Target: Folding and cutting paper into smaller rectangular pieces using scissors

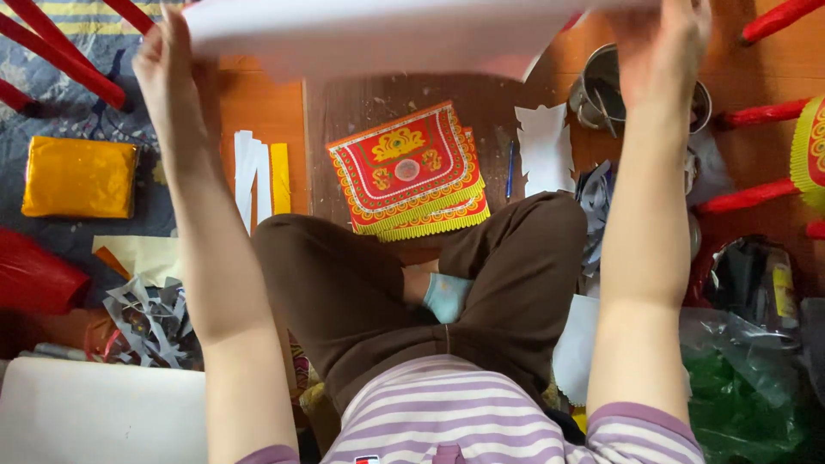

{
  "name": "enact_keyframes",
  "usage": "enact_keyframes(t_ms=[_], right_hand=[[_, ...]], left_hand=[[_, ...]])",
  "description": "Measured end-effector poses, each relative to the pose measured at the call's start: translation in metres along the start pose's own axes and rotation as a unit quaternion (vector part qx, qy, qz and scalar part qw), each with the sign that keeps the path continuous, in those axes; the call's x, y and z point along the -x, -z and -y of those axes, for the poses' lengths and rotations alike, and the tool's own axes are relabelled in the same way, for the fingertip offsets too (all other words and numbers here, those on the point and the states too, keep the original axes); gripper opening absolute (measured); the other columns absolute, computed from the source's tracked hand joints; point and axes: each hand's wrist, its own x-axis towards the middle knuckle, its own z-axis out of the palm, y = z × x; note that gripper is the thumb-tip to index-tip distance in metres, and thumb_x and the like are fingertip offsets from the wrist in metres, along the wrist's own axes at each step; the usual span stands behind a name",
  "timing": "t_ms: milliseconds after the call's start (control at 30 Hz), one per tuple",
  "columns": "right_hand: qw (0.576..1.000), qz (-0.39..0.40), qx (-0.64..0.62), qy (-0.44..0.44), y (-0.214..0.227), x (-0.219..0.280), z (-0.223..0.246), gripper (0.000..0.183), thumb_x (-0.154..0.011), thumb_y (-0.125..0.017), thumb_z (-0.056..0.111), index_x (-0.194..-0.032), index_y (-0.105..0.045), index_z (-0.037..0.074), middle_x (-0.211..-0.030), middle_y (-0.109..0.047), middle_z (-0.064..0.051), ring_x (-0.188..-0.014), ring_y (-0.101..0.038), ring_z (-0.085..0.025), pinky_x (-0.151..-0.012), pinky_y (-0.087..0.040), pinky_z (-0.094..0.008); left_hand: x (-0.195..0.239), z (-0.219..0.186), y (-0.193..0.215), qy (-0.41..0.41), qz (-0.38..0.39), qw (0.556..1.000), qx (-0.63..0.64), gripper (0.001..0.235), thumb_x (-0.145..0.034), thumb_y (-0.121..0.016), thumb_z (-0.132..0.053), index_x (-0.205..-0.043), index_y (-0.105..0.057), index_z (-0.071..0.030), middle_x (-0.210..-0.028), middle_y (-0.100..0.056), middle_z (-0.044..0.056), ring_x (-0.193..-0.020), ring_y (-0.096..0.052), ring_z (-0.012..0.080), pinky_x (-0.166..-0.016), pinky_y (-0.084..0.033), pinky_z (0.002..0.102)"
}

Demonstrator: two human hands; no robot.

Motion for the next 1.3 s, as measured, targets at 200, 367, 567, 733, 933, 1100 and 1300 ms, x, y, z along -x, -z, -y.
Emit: enact_keyframes(t_ms=[200,367,567,733,933,1100,1300], right_hand=[[0.978,-0.104,0.116,-0.14,0.04,0.066,-0.081,0.023,-0.092,-0.053,0.006,-0.072,-0.056,0.015,-0.093,-0.066,-0.003,-0.092,-0.064,-0.018,-0.083,-0.059,-0.032],[0.931,-0.223,0.196,-0.212,0.134,0.115,-0.252,0.019,-0.069,-0.074,0.006,-0.067,-0.055,0.011,-0.054,-0.044,-0.004,-0.043,-0.045,-0.014,-0.043,-0.036,-0.03],[0.823,-0.132,0.186,-0.52,0.111,0.117,-0.232,0.074,-0.094,-0.058,0.016,-0.147,-0.014,-0.011,-0.144,-0.023,-0.041,-0.118,-0.046,-0.058,-0.097,-0.039,-0.064],[0.782,-0.138,0.287,-0.535,0.152,0.118,-0.28,0.063,-0.095,-0.058,0.028,-0.141,-0.028,-0.002,-0.131,-0.039,-0.031,-0.116,-0.05,-0.051,-0.098,-0.03,-0.069],[0.697,-0.108,0.574,-0.416,0.23,0.136,-0.358,0.037,-0.063,-0.079,0.043,-0.088,-0.073,0.016,-0.07,-0.07,-0.005,-0.08,-0.071,-0.028,-0.071,-0.057,-0.04],[0.669,-0.061,0.637,-0.378,0.206,0.121,-0.34,0.047,-0.065,-0.079,0.057,-0.103,-0.072,0.03,-0.092,-0.072,0.001,-0.098,-0.068,-0.025,-0.085,-0.054,-0.037],[0.818,-0.084,0.504,-0.266,0.162,0.101,-0.307,0.065,-0.075,-0.082,0.027,-0.133,-0.053,0.021,-0.121,-0.065,-0.013,-0.098,-0.067,-0.026,-0.085,-0.054,-0.039]], left_hand=[[0.052,0.113,0.046,0.109,-0.059,0.987,-0.1,0.027,-0.089,-0.07,-0.025,-0.109,-0.069,-0.007,-0.108,-0.072,0.006,-0.098,-0.069,0.0137,-0.093,-0.057,0.028],[0.102,0.306,0.183,0.318,-0.093,0.845,-0.42,0.038,-0.077,-0.083,-0.038,-0.09,-0.074,-0.003,-0.08,-0.07,0.014,-0.087,-0.067,0.0287,-0.084,-0.049,0.042],[0.104,0.327,0.189,0.343,-0.051,0.815,-0.464,0.029,-0.071,-0.077,-0.031,-0.088,-0.076,-0.008,-0.071,-0.069,0.006,-0.074,-0.066,0.0226,-0.072,-0.048,0.033],[0.114,0.342,0.203,0.365,-0.04,0.793,-0.487,0.023,-0.063,-0.072,-0.03,-0.077,-0.075,-0.012,-0.053,-0.061,0.001,-0.055,-0.063,0.0185,-0.058,-0.046,0.029],[0.106,0.321,0.18,0.362,-0.032,0.778,-0.512,0.023,-0.058,-0.074,-0.022,-0.077,-0.07,-0.01,-0.055,-0.059,0.006,-0.059,-0.061,0.0236,-0.057,-0.045,0.032],[0.106,0.317,0.175,0.367,-0.031,0.735,-0.569,0.046,-0.055,-0.076,-0.014,-0.101,-0.07,-0.008,-0.09,-0.072,0.012,-0.098,-0.068,0.0327,-0.081,-0.053,0.043],[0.102,0.303,0.16,0.386,-0.024,0.746,-0.542,0.066,-0.061,-0.072,0.0,-0.125,-0.057,-0.007,-0.115,-0.066,0.02,-0.118,-0.057,0.0403,-0.1,-0.047,0.051]])
